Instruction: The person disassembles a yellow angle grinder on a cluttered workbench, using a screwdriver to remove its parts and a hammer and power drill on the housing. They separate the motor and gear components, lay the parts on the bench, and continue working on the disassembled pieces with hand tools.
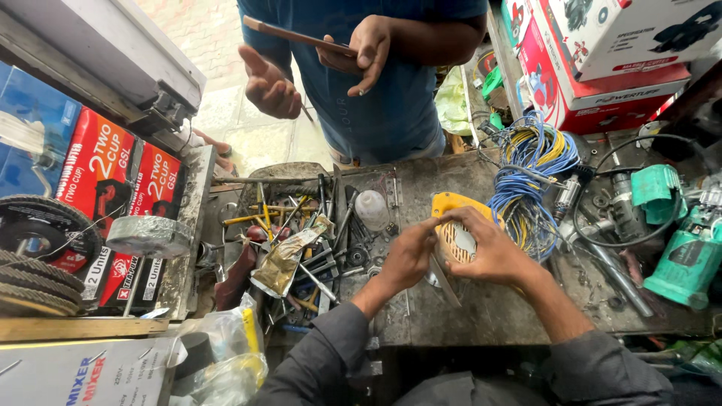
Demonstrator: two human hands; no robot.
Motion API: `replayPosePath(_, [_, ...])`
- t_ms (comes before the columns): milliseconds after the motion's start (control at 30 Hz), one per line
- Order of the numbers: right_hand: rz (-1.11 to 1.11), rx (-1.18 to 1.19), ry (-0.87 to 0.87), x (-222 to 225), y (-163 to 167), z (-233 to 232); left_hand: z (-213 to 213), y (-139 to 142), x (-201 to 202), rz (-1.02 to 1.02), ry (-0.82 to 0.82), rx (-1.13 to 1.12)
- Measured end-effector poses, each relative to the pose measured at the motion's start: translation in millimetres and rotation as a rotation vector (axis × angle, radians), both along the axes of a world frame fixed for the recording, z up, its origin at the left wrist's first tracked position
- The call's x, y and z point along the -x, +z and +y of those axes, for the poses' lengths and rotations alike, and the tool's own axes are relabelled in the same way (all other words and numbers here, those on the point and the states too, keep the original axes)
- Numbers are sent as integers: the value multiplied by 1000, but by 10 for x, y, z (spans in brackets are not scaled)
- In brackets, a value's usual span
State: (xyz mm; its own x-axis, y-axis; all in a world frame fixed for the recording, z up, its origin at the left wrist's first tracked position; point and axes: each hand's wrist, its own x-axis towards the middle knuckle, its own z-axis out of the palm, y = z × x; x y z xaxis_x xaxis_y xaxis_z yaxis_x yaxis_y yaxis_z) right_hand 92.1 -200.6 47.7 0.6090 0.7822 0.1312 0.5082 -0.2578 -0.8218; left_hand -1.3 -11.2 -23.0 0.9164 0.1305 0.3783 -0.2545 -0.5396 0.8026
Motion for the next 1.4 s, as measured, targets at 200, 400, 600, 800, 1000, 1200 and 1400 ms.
replayPosePath(200, [-57,0,5,-18,-5,0,50,17,-54,137,88,163])
replayPosePath(400, [-50,-9,0,-10,-11,1,-10,35,-60,7,80,-16])
replayPosePath(600, [-17,38,-24,3,9,12,-2,92,-59,35,24,-41])
replayPosePath(800, [-43,19,-24,-14,25,16,34,117,-83,-9,3,-63])
replayPosePath(1000, [4,0,-23,0,21,7,17,65,-133,48,2,-101])
replayPosePath(1200, [2,13,-27,-12,28,11,71,87,-189,151,-12,-23])
replayPosePath(1400, [-42,-28,-2,-18,-10,-10,40,238,-177,94,28,109])
